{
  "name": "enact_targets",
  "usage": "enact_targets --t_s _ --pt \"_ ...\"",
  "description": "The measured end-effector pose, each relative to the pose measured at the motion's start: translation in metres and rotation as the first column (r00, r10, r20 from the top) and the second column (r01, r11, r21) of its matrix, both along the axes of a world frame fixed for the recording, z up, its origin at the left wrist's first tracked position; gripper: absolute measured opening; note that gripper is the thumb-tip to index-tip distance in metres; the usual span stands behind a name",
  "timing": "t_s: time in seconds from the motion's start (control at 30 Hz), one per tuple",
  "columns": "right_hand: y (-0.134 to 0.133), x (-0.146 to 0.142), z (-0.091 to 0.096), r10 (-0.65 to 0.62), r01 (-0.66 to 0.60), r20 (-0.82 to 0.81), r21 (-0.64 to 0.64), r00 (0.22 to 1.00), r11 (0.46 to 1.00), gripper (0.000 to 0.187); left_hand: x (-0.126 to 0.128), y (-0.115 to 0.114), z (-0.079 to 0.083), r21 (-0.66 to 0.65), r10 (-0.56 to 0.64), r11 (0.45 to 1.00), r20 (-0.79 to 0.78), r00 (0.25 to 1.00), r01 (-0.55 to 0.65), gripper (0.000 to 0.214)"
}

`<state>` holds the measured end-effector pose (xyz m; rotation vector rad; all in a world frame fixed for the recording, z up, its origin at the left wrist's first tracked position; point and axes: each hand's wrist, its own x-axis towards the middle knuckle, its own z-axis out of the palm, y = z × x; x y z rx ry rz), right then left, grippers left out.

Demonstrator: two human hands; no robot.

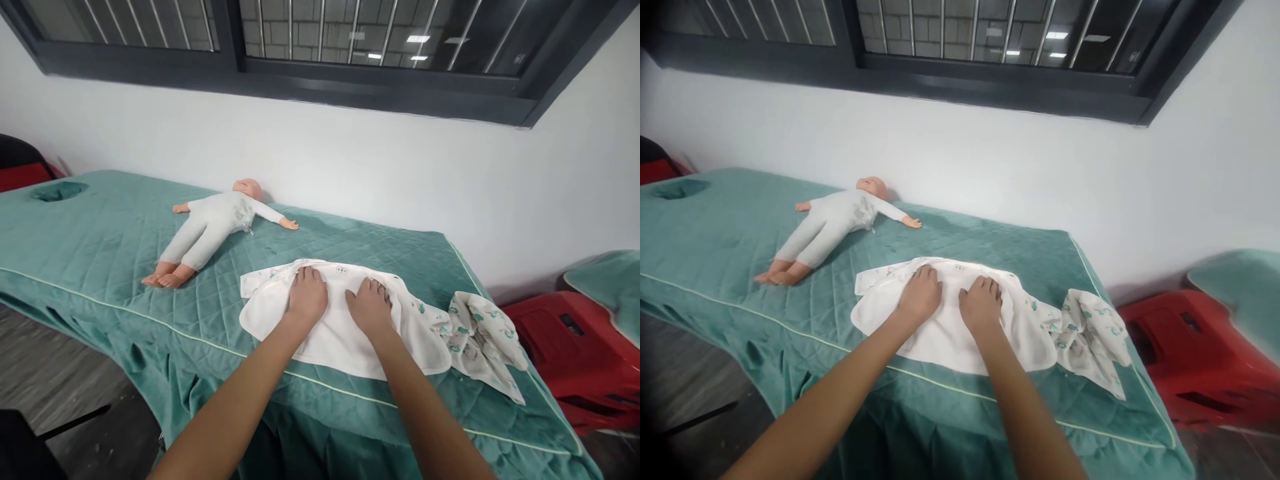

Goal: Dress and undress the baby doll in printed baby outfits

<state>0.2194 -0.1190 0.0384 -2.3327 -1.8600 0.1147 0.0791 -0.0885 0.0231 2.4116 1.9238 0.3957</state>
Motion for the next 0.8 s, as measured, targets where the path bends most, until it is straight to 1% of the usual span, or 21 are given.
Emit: enact_targets --t_s 0.07,0.13,0.23,0.37,0.47,0.53,0.6,0.8 --pt "0.007 0.0 -0.001 -0.084 0.084 -0.029 -0.011 0.996 0.996 0.057 -0.001 0.005 0.001 0.01 0.074 0.997 0.011 0.997 -0.074 0.041" --pt "0.013 0.0 -0.004 -0.13 0.131 -0.042 0.009 0.991 0.991 0.062 0.001 0.008 0.002 0.007 0.144 0.99 0.018 0.989 -0.144 0.044" --pt "0.016 -0.001 -0.013 -0.125 0.129 -0.046 0.082 0.991 0.988 0.068 0.004 0.008 0.003 0.015 0.178 0.984 0.042 0.983 -0.178 0.047" --pt "0.018 0.006 -0.023 -0.065 0.084 -0.103 0.201 0.993 0.976 0.07 0.007 0.015 0.004 0.051 0.149 0.987 0.098 0.984 -0.155 0.047" --pt "0.027 0.016 -0.024 -0.02 0.067 -0.151 0.314 0.988 0.947 0.062 0.008 0.028 0.005 0.06 0.104 0.992 0.125 0.987 -0.113 0.047" --pt "0.037 0.023 -0.023 0.001 0.054 -0.151 0.358 0.988 0.932 0.057 0.01 0.038 0.007 0.064 0.08 0.994 0.126 0.989 -0.089 0.048" --pt "0.049 0.031 -0.022 0.009 0.039 -0.132 0.363 0.991 0.931 0.057 0.014 0.05 0.009 0.054 0.068 0.996 0.117 0.991 -0.075 0.05" --pt "0.095 0.046 -0.022 0.005 0.018 -0.071 0.308 0.997 0.951 0.064 0.027 0.095 0.009 -0.027 0.072 0.997 0.136 0.988 -0.069 0.05"
